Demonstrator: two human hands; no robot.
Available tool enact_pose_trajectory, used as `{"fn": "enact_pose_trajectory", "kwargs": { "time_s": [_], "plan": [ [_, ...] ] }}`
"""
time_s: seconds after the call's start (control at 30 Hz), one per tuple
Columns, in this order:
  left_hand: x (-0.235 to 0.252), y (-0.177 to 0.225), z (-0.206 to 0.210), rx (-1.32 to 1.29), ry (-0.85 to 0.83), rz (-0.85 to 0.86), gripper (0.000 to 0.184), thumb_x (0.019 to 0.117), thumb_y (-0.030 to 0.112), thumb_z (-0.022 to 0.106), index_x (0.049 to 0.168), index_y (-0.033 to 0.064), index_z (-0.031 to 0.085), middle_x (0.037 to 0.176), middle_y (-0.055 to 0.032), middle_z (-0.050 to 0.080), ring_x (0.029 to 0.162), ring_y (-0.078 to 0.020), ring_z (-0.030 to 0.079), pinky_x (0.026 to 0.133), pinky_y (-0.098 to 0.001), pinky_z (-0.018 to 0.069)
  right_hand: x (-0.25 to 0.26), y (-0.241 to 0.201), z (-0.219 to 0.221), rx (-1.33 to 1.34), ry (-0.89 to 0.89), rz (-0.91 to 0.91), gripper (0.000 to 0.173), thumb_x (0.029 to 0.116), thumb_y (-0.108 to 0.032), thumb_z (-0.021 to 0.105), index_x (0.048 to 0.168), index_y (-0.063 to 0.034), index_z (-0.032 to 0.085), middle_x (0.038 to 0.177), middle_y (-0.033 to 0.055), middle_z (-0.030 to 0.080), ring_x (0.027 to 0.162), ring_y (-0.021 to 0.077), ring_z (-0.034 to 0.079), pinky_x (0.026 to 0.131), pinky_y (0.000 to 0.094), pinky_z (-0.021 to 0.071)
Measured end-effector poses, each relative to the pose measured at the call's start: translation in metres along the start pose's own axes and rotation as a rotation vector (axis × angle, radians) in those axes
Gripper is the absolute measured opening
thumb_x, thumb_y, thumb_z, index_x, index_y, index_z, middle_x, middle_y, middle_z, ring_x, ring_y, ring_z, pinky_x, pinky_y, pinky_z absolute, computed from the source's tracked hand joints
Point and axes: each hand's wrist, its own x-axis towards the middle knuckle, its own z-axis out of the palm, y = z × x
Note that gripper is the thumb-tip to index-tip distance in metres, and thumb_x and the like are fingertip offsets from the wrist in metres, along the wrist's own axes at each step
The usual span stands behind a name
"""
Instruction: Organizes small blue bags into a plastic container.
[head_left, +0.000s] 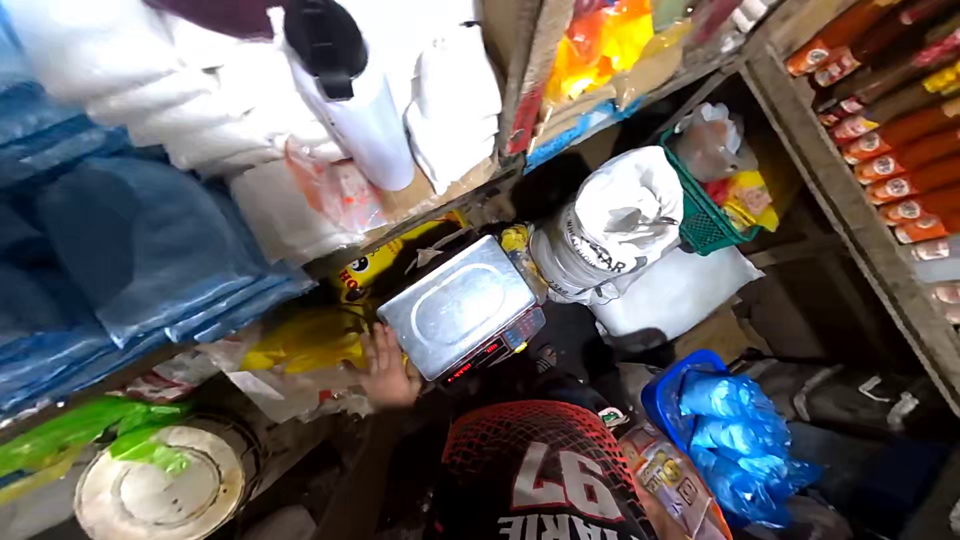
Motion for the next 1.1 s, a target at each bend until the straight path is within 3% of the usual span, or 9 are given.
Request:
{"fn": "enact_pose_trajectory", "kwargs": {
  "time_s": [0.1,0.23,0.33,0.4,0.53,0.6,0.77,0.93,1.1],
  "plan": [
    [0.007,0.055,-0.006,-0.126,0.085,0.150,0.064,0.1007,0.039,0.037,0.160,0.0150,0.037,0.167,-0.0038,0.033,0.157,-0.0323,0.021,0.116,-0.0787,0.0080,0.014,-0.001,-0.007,0.032,0.036,0.005,0.052,0.1128,-0.033,0.030,0.159,-0.0097,0.035,0.162,0.0052,0.041,0.146,0.0104,0.041,0.121,0.0332,0.0374],
    [0.003,0.091,0.014,-0.253,0.074,0.275,0.060,0.1002,0.036,0.041,0.156,0.0160,0.045,0.162,-0.0031,0.042,0.154,-0.0280,0.031,0.120,-0.0737,0.0108,0.088,0.006,-0.023,-0.085,0.107,0.278,0.043,0.1124,-0.029,0.031,0.136,-0.0030,0.056,0.120,0.0111,0.066,0.106,0.0137,0.063,0.091,0.0352,0.0546],
    [-0.005,0.107,0.018,-0.314,-0.051,0.330,0.042,0.1046,0.033,0.048,0.133,0.0102,0.068,0.133,-0.0116,0.068,0.129,-0.0307,0.060,0.119,-0.0618,0.0304,0.111,-0.005,-0.056,-0.343,-0.028,0.381,0.036,0.1092,-0.029,0.042,0.121,-0.0022,0.063,0.098,0.0109,0.065,0.085,0.0171,0.062,0.076,0.0394,0.0540],
    [0.003,0.142,0.007,-0.185,-0.298,0.388,0.039,0.1075,0.031,0.045,0.126,0.0054,0.069,0.117,-0.0201,0.071,0.114,-0.0392,0.065,0.108,-0.0608,0.0428,0.112,-0.013,-0.089,-0.246,-0.027,0.398,0.033,0.1076,-0.033,0.047,0.112,-0.0048,0.064,0.083,0.0052,0.062,0.070,0.0151,0.062,0.065,0.0362,0.0553],
    [0.031,0.264,-0.015,-0.085,-0.748,0.343,0.034,0.1088,0.024,0.047,0.128,0.0078,0.070,0.122,-0.0185,0.071,0.121,-0.0391,0.064,0.110,-0.0586,0.0418,0.093,-0.033,-0.182,0.301,0.206,0.174,0.039,0.1080,-0.027,0.041,0.117,0.0005,0.067,0.104,0.0138,0.076,0.089,0.0240,0.074,0.077,0.0398,0.0598],
    [0.028,0.300,0.021,-0.244,-0.552,0.551,0.029,0.1045,0.027,0.055,0.112,0.0091,0.076,0.102,-0.0146,0.076,0.100,-0.0346,0.073,0.093,-0.0582,0.0549,0.080,-0.023,-0.235,0.405,0.620,0.083,0.041,0.1097,-0.026,0.038,0.109,0.0015,0.068,0.093,0.0132,0.076,0.077,0.0225,0.073,0.066,0.0377,0.0606],
    [0.054,0.477,0.052,-0.089,-0.900,0.951,0.036,0.1054,0.039,0.050,0.126,0.0148,0.069,0.128,-0.0148,0.066,0.120,-0.0360,0.063,0.102,-0.0609,0.0487,0.080,0.070,-0.349,0.445,1.440,0.063,0.037,0.1087,-0.026,0.043,0.108,0.0003,0.069,0.094,0.0137,0.073,0.083,0.0240,0.072,0.074,0.0455,0.0619],
    [0.029,0.617,0.144,0.005,-1.240,1.069,0.055,0.1030,0.052,0.052,0.140,0.0110,0.059,0.142,-0.0165,0.058,0.127,-0.0347,0.059,0.106,-0.0580,0.0481,0.123,0.123,-0.376,0.091,1.372,0.452,0.037,0.1065,-0.028,0.050,0.128,-0.0044,0.068,0.123,0.0222,0.070,0.118,0.0370,0.065,0.104,0.0596,0.0488],
    [-0.019,0.700,0.202,-0.250,-1.425,0.545,0.058,0.1039,0.043,0.057,0.146,0.0038,0.049,0.138,-0.0214,0.059,0.125,-0.0325,0.061,0.106,-0.0527,0.0492,0.151,0.162,-0.399,0.236,1.339,0.574,0.041,0.1068,-0.024,0.051,0.137,0.0029,0.059,0.131,0.0276,0.063,0.125,0.0394,0.060,0.109,0.0570,0.0454]
  ]
}}
